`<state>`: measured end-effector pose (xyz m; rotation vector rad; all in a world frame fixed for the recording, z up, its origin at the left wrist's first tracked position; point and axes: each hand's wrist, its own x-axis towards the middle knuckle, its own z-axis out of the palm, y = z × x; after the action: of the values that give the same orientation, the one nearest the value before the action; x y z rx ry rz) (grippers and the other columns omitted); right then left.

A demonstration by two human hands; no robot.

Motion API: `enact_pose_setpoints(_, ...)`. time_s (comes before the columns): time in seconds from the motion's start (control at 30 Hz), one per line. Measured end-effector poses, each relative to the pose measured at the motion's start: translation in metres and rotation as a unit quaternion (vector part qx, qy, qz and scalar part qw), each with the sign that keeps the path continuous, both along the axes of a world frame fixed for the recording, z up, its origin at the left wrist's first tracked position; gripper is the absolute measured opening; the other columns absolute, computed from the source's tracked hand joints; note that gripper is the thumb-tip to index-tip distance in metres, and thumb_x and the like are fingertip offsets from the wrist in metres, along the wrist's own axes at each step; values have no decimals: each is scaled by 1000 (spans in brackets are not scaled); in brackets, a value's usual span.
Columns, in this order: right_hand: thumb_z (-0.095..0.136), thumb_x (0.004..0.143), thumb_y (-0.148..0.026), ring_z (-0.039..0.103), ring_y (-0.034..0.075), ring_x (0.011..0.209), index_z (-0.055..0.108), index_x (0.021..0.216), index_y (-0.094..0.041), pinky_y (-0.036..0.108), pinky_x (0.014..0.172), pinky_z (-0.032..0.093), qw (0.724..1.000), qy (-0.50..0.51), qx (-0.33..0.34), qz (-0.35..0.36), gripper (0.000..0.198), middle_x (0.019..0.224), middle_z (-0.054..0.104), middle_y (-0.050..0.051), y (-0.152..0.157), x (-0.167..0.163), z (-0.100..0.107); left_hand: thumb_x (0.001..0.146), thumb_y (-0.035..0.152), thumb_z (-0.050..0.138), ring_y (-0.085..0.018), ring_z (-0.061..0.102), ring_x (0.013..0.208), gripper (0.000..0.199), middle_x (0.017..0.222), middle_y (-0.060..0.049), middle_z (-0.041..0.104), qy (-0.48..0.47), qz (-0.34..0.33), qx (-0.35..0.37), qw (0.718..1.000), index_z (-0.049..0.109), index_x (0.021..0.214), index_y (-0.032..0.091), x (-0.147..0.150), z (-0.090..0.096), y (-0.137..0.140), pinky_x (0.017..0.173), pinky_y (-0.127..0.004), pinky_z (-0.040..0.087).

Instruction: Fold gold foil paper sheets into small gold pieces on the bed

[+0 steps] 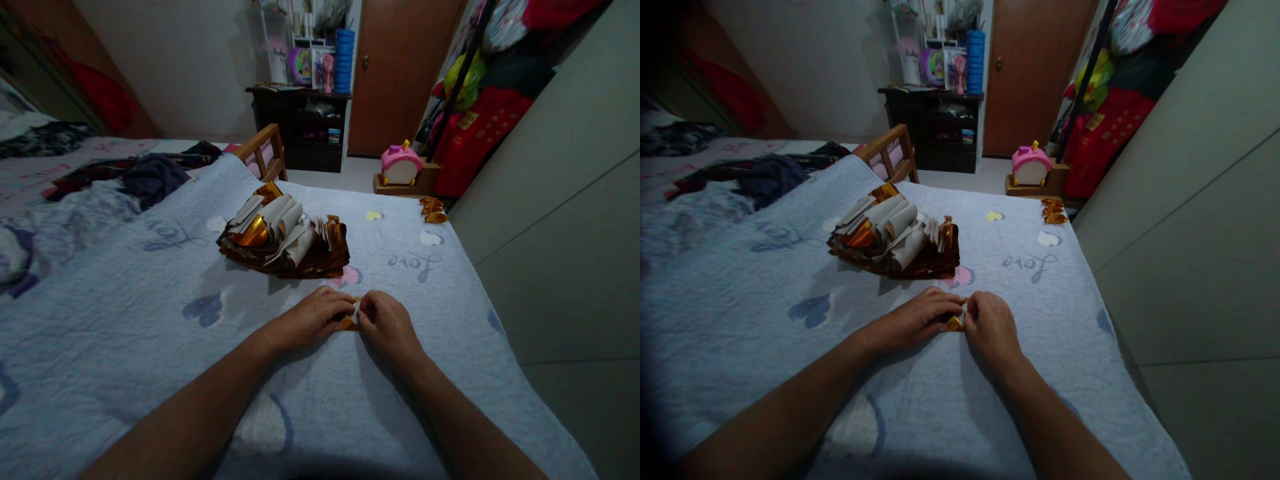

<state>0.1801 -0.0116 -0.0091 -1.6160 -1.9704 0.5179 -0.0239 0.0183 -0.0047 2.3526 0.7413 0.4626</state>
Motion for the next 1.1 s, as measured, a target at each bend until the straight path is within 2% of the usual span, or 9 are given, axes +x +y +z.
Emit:
enact_pose_setpoints(0.33, 50, 80, -14, 53, 16, 61, 52, 82, -22, 27, 61, 35, 1000, 16, 12, -19, 8, 72, 62, 1, 0, -1, 0, 92, 11, 61, -24, 52, 123, 37, 135, -7, 63, 6, 9, -1, 1000, 61, 127, 23, 1, 1, -1, 107, -42, 40)
enact_pose_setpoints(0.63, 49, 80, -15, 53, 16, 63, 53, 83, -22, 27, 61, 36, 1000, 9, 28, -4, 9, 74, 63, 1, -2, -3, 2, 94, 14, 59, -25, 51, 125, 39, 139, -8, 61, 4, -1, 13, 1000, 62, 132, 26, -1, -6, 1, 108, -44, 40)
enact_pose_setpoints(1.1, 49, 83, -14, 55, 16, 64, 54, 83, -21, 27, 63, 37, 999, 32, 25, 1, 9, 74, 64, 2, -3, -6, 4, 95, 15, 59, -25, 52, 125, 38, 138, -8, 62, 12, -6, 20, 1000, 62, 131, 24, 0, -4, 2, 108, -43, 40)
